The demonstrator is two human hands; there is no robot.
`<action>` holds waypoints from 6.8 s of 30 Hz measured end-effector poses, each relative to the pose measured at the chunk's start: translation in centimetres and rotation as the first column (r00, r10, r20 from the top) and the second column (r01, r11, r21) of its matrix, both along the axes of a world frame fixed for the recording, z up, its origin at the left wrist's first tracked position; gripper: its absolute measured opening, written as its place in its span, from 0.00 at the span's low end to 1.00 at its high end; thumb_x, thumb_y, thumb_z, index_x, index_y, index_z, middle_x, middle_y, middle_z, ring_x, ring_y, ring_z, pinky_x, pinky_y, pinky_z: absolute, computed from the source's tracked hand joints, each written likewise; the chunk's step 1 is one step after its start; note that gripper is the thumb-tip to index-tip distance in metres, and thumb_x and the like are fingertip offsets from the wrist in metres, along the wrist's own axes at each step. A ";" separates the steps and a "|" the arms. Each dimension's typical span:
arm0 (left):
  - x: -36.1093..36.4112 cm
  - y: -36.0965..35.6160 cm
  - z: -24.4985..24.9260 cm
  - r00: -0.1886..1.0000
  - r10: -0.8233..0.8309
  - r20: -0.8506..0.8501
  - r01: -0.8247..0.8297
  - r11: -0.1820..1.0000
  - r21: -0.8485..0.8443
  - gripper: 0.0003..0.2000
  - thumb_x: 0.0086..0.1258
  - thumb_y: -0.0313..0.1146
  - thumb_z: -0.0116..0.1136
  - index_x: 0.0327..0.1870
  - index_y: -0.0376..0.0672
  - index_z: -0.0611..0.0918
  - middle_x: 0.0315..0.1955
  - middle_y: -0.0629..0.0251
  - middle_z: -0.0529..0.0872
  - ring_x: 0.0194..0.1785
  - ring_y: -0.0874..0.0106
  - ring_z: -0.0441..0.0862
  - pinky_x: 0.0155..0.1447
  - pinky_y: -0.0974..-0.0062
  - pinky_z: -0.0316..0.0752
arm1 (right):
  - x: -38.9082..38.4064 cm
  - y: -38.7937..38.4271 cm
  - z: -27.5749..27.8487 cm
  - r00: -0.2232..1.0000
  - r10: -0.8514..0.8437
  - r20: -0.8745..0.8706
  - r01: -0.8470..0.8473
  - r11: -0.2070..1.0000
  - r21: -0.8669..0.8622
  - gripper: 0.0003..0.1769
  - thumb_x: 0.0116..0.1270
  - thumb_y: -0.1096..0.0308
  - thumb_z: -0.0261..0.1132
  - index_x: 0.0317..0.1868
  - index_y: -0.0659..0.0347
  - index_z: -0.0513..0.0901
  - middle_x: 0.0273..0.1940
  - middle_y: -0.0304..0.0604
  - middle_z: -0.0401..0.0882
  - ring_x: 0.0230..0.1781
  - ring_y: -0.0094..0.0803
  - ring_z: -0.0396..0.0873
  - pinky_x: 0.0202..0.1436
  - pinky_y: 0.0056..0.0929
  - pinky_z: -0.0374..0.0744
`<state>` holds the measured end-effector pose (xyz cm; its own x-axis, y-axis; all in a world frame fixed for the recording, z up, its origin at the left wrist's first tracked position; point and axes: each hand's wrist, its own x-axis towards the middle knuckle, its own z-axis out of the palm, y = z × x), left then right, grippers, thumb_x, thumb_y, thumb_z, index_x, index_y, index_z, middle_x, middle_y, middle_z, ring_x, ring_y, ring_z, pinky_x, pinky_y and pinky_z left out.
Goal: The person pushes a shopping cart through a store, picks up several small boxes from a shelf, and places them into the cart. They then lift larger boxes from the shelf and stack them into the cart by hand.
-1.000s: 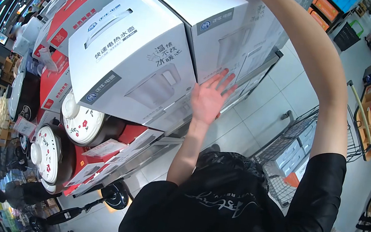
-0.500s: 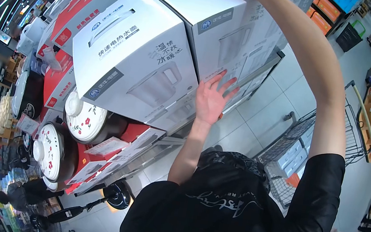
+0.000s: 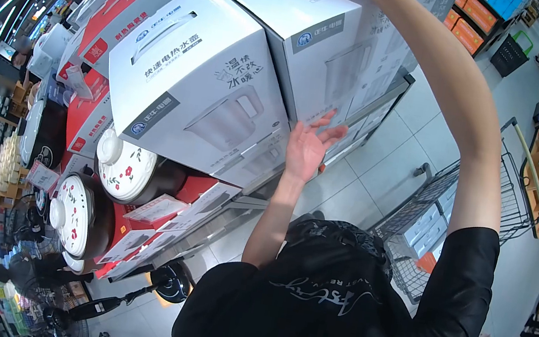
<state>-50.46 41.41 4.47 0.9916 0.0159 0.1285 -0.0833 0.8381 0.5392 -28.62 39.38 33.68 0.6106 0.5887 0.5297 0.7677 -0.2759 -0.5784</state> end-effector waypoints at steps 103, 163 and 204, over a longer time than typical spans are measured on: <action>6.1 -21.7 -5.1 0.745 -0.550 0.376 -0.547 -0.181 0.818 0.14 0.59 0.33 0.62 0.44 0.39 0.76 0.46 0.61 0.77 0.62 0.57 0.69 0.68 0.45 0.53 | -14.9 -58.5 -17.4 0.405 -0.802 -0.438 0.861 0.496 -0.113 0.22 0.57 0.57 0.68 0.13 0.60 0.73 0.12 0.30 0.64 0.13 0.15 0.59 0.20 0.21 0.59; -12.8 -13.4 -27.0 0.711 0.133 -0.690 0.686 -0.342 0.642 0.24 0.62 0.51 0.59 0.40 0.34 0.77 0.38 0.46 0.83 0.46 0.53 0.81 0.51 0.62 0.73 | 0.8 -78.2 -44.1 0.312 -0.892 -0.328 0.926 0.362 -0.104 0.20 0.56 0.49 0.67 0.31 0.61 0.85 0.27 0.47 0.83 0.31 0.41 0.82 0.38 0.37 0.77; 12.0 -13.4 -3.8 0.989 -0.146 -0.031 0.149 0.957 0.250 0.21 0.72 0.37 0.53 0.61 0.47 0.63 0.62 0.49 0.69 0.61 0.51 0.73 0.65 0.55 0.67 | 6.3 -24.0 -2.0 0.884 -0.030 0.466 -0.072 0.977 0.200 0.13 0.62 0.62 0.67 0.39 0.63 0.84 0.32 0.39 0.82 0.32 0.24 0.79 0.39 0.22 0.77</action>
<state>-38.50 27.96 0.70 0.9819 -0.1624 0.0980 0.0389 0.6780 0.7340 -22.31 15.38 31.69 0.2529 0.4452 0.8590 0.9656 -0.1711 -0.1956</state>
